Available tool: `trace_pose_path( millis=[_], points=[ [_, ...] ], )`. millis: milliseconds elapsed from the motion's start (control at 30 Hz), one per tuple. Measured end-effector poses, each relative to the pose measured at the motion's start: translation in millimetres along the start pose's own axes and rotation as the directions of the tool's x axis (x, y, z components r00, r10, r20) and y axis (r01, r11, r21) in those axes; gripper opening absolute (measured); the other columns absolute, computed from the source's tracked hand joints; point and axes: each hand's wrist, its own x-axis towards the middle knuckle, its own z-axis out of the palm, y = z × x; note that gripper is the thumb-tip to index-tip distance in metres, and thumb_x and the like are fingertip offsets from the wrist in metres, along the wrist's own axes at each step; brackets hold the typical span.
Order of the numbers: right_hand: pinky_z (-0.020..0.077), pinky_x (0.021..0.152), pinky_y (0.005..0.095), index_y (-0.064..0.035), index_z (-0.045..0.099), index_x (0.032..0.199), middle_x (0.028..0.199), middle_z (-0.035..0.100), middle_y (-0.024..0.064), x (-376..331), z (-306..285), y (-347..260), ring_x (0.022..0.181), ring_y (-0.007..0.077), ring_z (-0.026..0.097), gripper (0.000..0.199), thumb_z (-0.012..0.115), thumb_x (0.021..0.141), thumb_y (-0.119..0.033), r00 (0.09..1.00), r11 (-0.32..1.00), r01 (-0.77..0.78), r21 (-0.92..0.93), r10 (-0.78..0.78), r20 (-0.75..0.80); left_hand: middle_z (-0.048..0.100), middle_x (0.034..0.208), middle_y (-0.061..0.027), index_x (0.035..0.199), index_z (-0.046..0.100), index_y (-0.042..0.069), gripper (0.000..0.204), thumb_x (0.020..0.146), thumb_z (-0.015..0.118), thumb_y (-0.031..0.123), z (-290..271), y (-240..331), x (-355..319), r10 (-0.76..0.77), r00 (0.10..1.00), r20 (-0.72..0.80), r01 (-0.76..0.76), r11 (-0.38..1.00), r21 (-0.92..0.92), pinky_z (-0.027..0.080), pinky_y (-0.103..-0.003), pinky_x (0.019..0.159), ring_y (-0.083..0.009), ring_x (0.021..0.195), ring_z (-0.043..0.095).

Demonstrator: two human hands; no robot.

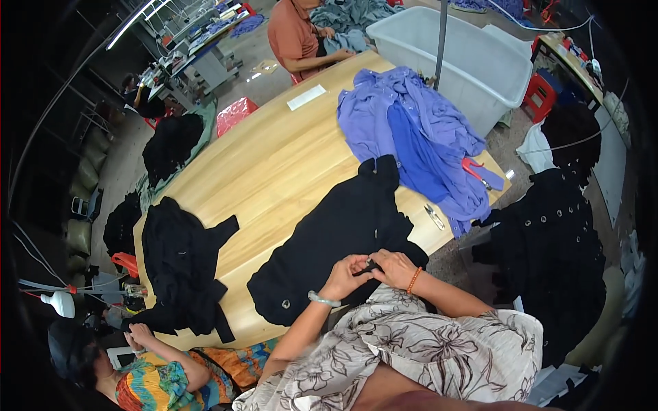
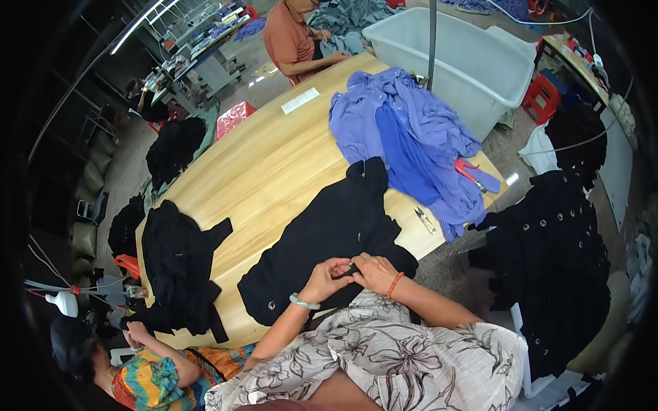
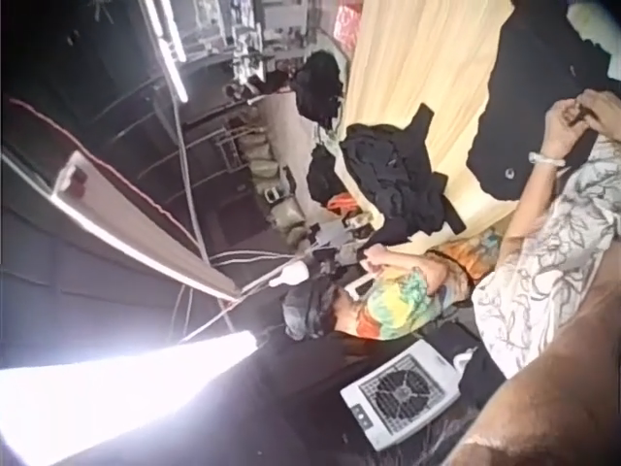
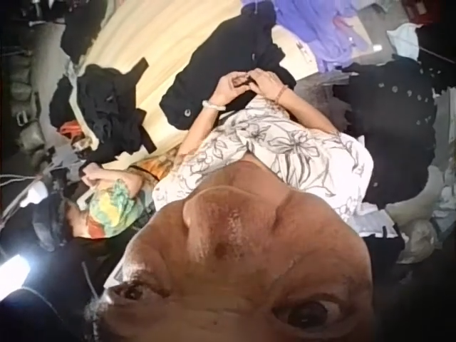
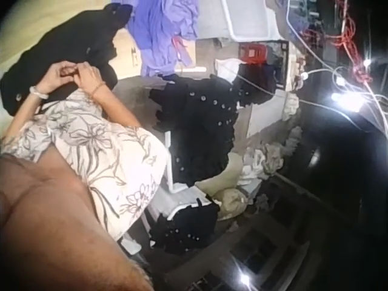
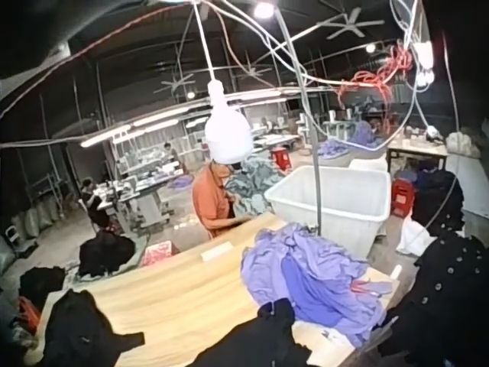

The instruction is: Inspect and sort black garments on a workbench in a factory setting.

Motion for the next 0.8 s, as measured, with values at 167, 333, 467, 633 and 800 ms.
trace_pose_path(
  millis=[167, 333, 467, 633, 800],
  points=[
    [0.0508, 0.078, 0.0473, 0.0010, 0.060, 0.105, 0.095, 0.062, 0.0219, 10, -13, 0, 0.087, 0.0397, 0.063, 0.024, 0.058, 0.084, -0.011, 0.997, 0.999, 0.032, 0.044, -0.035, 0.070, 0.064, 0.089, -0.0158, 0.101, 0.066, -0.003, 0.023, 0.079, 0.067, 0.001, 6, 21, -3, 0.233, 0.967, -0.108, -0.166, 0.887, 0.431, 0.052, -0.035, 0.072, -0.0320, 0.083, 0.065],
    [0.0519, 0.075, 0.0452, 0.0015, 0.062, 0.102, 0.095, 0.062, 0.0206, 10, -9, 10, 0.086, 0.0381, 0.063, 0.022, 0.056, 0.081, -0.006, 0.993, 0.995, 0.095, 0.004, -0.095, 0.073, 0.063, 0.086, -0.0147, 0.098, 0.066, -0.002, 0.018, 0.081, 0.063, 0.000, 11, 24, -7, 0.302, 0.942, -0.147, -0.190, 0.840, 0.509, 0.050, -0.036, 0.069, -0.0339, 0.079, 0.063],
    [0.0516, 0.068, 0.0437, 0.0000, 0.063, 0.095, 0.085, 0.060, 0.0169, 2, 1, 13, 0.079, 0.0357, 0.063, 0.019, 0.055, 0.078, -0.003, 0.985, 0.985, 0.168, -0.029, -0.169, -0.037, 0.061, 0.084, -0.0138, 0.097, 0.066, 0.000, 0.017, 0.082, 0.059, -0.001, 11, 24, -12, 0.227, 0.964, -0.141, -0.143, 0.883, 0.447, 0.049, -0.034, 0.067, -0.0312, 0.077, 0.063],
    [0.0506, 0.063, 0.0420, -0.0037, 0.063, 0.085, 0.078, 0.057, 0.0142, 3, 7, 18, 0.072, 0.0326, 0.062, 0.011, 0.056, 0.078, -0.008, 0.952, 0.952, 0.305, -0.011, -0.305, 0.014, 0.060, 0.077, -0.0140, 0.089, 0.066, 0.000, 0.011, 0.080, 0.059, -0.001, 2, 14, -7, 0.195, 0.978, -0.075, -0.150, 0.906, 0.395, 0.048, -0.033, 0.064, -0.0264, 0.070, 0.061],
    [0.0510, 0.062, 0.0452, -0.0069, 0.062, 0.086, 0.085, 0.063, 0.0123, -7, -15, 6, 0.072, 0.0340, 0.064, 0.018, 0.064, 0.082, -0.025, 0.984, 0.985, 0.161, -0.058, -0.155, 0.089, 0.068, 0.079, -0.0132, 0.086, 0.068, 0.004, 0.013, 0.079, 0.072, 0.015, -2, 28, -13, 0.132, 0.989, -0.070, -0.088, 0.892, 0.443, 0.051, -0.036, 0.062, -0.0323, 0.073, 0.066]
  ],
)
